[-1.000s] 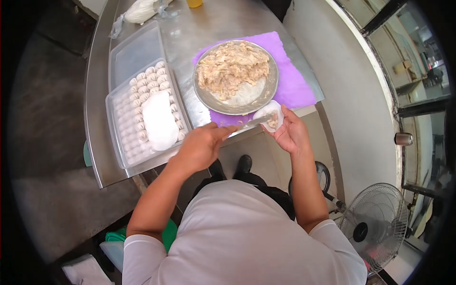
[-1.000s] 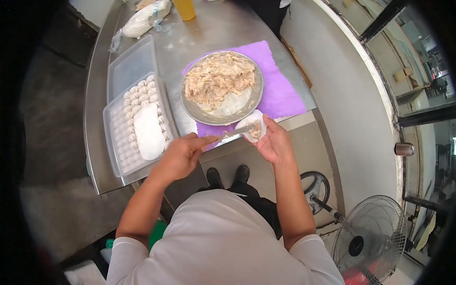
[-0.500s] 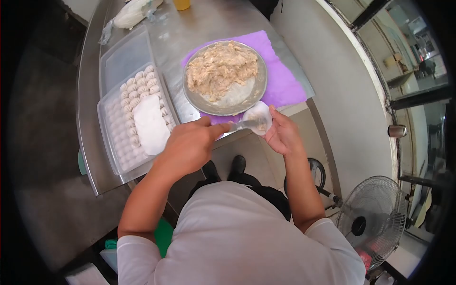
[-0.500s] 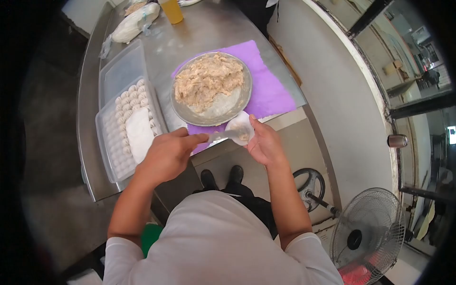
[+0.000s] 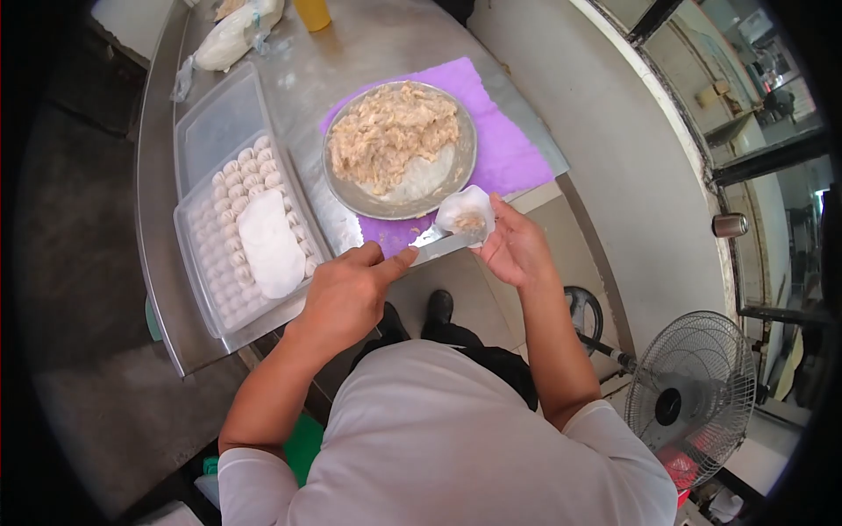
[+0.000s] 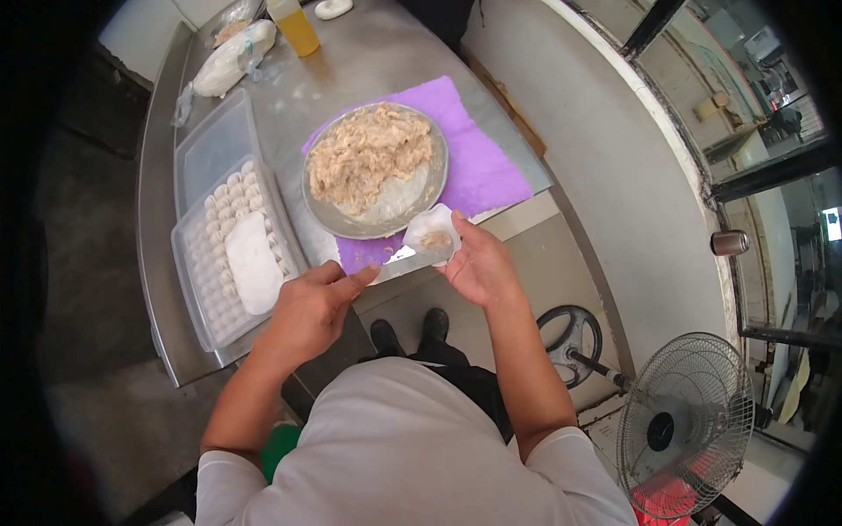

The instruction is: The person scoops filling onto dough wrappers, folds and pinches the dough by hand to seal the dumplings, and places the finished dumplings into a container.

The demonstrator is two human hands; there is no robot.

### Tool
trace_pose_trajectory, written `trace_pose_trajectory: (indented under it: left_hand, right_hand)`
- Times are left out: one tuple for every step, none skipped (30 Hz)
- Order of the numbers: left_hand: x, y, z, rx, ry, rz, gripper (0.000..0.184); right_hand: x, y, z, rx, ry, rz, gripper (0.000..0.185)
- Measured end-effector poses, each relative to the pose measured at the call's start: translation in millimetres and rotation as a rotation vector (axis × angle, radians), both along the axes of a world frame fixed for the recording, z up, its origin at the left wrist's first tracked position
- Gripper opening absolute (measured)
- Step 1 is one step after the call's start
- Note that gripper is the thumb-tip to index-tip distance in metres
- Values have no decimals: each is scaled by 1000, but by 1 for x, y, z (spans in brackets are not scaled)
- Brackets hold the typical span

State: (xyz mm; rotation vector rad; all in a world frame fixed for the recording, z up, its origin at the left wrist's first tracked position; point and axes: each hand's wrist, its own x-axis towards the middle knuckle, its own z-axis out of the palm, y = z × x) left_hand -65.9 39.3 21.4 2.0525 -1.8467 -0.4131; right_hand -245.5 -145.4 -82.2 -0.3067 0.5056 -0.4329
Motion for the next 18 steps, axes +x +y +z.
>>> trace_pose_trajectory:
  left_hand:
    - [-1,-2,9,13,-11,15,50]
    - [-2,-2,14,30,-19,32,49]
    - [-2,-5,12,30,-18,31,49]
    - [-1,-8,8,42,-55,16,48]
    - [0,-10,6,52,-94,-1,47]
    - [2,-11,9,43,-97,-6,47]
    - [7,-12,12,60,-98,37,47]
    - [11,-12,16,80,-95,78,47]
    - [15,-15,19,132,-79,157,48]
    - [21,-19,8,116,-78,138,48]
    - [28,-25,-16,179,-141,233,48]
    - [34,-32,-35,241,-202,325,48]
    - [37,-39,-48,211,-195,296,48]
    - [39,-41,-60,158,-210,336,45]
    - [39,-40,-68,108,-222,374,42]
    - [39,-38,-73,26,-310,338,37]
    - [28,-39,-70,-96,-78,367,35]
    - [17,-39,-64,-199,157,392,34]
  right_hand:
    - [-1,0,0,-4,0,-8,44]
    - [-3,1,-1,-31,-16,2,43]
    - [-4,2,-2,-58,-32,17,42]
    - [-4,2,-3,-60,-32,20,42]
    - [-4,3,-4,-69,-16,11,41]
    - [-4,2,-5,-82,-1,-6,40]
    - [-6,1,-7,-90,-1,-24,40]
    - [-9,2,-9,-132,38,-58,39]
    - [-11,2,-12,-177,76,-90,37]
    - [-13,1,-18,-192,79,-110,37]
    - [-14,2,-25,-201,77,-110,36]
    - [-15,3,-26,-211,79,-112,34]
    - [-14,7,-10,-182,61,-103,33]
    - [-11,13,8,-153,45,-100,32]
    - [-9,18,15,-118,24,-101,32]
    - [-7,21,19,-88,-1,-103,33]
    - [-6,23,23,-76,-58,-94,33]
    - [-4,27,24,-58,-114,-80,33]
